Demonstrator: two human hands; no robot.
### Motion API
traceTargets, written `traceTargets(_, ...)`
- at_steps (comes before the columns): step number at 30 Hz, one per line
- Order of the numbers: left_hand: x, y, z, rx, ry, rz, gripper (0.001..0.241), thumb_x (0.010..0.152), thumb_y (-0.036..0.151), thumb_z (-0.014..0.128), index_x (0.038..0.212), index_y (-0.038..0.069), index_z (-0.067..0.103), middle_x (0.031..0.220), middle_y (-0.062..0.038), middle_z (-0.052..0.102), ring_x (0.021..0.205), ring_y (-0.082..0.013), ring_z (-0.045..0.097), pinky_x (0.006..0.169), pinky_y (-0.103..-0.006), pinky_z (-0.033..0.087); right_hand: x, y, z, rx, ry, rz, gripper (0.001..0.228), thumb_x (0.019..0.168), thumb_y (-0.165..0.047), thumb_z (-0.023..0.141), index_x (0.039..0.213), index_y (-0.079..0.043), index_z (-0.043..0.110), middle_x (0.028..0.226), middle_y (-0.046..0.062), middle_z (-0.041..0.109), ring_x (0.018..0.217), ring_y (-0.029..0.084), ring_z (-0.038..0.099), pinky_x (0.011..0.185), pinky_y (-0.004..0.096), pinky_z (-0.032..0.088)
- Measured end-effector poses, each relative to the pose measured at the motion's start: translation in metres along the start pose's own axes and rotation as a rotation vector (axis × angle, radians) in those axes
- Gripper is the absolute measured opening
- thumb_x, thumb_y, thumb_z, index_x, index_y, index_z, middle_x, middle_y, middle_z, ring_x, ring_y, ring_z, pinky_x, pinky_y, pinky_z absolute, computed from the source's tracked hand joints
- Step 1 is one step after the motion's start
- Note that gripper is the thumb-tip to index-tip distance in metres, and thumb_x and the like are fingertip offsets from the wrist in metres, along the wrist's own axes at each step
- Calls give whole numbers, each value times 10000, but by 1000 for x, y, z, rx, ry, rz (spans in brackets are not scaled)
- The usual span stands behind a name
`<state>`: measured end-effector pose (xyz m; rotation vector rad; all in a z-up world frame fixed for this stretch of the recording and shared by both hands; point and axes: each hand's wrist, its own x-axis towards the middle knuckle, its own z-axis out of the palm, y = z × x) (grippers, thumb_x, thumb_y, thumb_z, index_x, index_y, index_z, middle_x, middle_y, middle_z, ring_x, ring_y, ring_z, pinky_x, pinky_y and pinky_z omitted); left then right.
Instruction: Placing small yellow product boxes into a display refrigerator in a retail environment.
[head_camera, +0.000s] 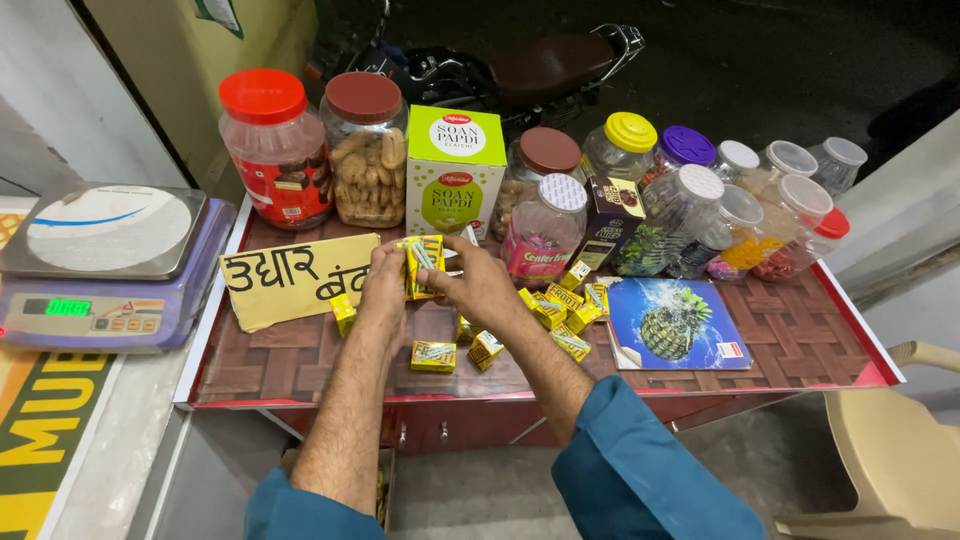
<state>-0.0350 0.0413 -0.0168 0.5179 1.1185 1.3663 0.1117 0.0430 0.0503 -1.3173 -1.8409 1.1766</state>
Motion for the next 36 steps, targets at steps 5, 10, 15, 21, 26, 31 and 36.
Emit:
traceTargets(5, 3, -3, 4, -6, 9, -3, 350, 1038, 339, 386, 1331, 199, 517, 1170, -66, 651, 986, -190, 657, 815, -423, 581, -8, -12, -1, -46, 32, 23, 687, 842, -304, 783, 1419, -31, 530, 1098, 178, 773, 842, 201, 785, 696, 336, 643)
traceTargets(10, 2, -5, 7, -9, 10, -1, 359, 1032, 357, 384, 1335, 217, 517, 1173, -57, 651, 996, -190, 655, 812, -425, 575, -7, -6, -2, -78, 46, -10, 679, 843, -333, 781, 1407, -36, 549, 1090, 170, 771, 825, 183, 786, 683, 330, 638)
traceTargets(15, 0, -8, 8, -7, -2, 0, 376, 1007, 371, 433, 1336, 212, 522, 1179, -67, 628, 999, -210, 644, 809, -446, 572, -11, -10, -4, -104, 71, 52, 721, 817, -405, 792, 1383, -26, 556, 1045, 154, 767, 781, 195, 773, 656, 345, 629)
traceTargets(21, 4, -21, 15, -18, 6, 38, 426, 985, 445, 495, 1309, 169, 501, 1160, -86, 644, 959, -203, 657, 743, -401, 581, -16, -4, -4, -37, 92, 74, 743, 823, -383, 781, 1409, -17, 509, 943, 99, 686, 783, 163, 720, 639, 341, 625)
traceTargets(26, -2, -21, 24, 52, 107, 92, 460, 968, 386, 590, 1335, 156, 434, 1191, -108, 612, 995, -186, 659, 765, -369, 590, -18, 13, -6, 171, 62, 125, 687, 859, -348, 737, 1398, 3, 495, 1015, 107, 667, 876, 166, 720, 695, 335, 643)
traceTargets(31, 22, -49, 15, 139, 106, 117, 420, 988, 333, 565, 1348, 140, 466, 1213, -92, 635, 1044, -172, 652, 834, -352, 564, -26, 7, -9, 165, 74, 171, 676, 873, -340, 718, 1416, -2, 500, 1113, 135, 679, 945, 188, 715, 713, 339, 644)
traceTargets(36, -10, -27, 24, 4, 25, -12, 354, 952, 321, 509, 1249, 130, 521, 1097, -91, 628, 918, -206, 644, 768, -438, 559, -28, 17, -5, 119, 123, 164, 727, 848, -312, 719, 1460, -20, 459, 1195, 140, 666, 956, 195, 720, 712, 355, 650)
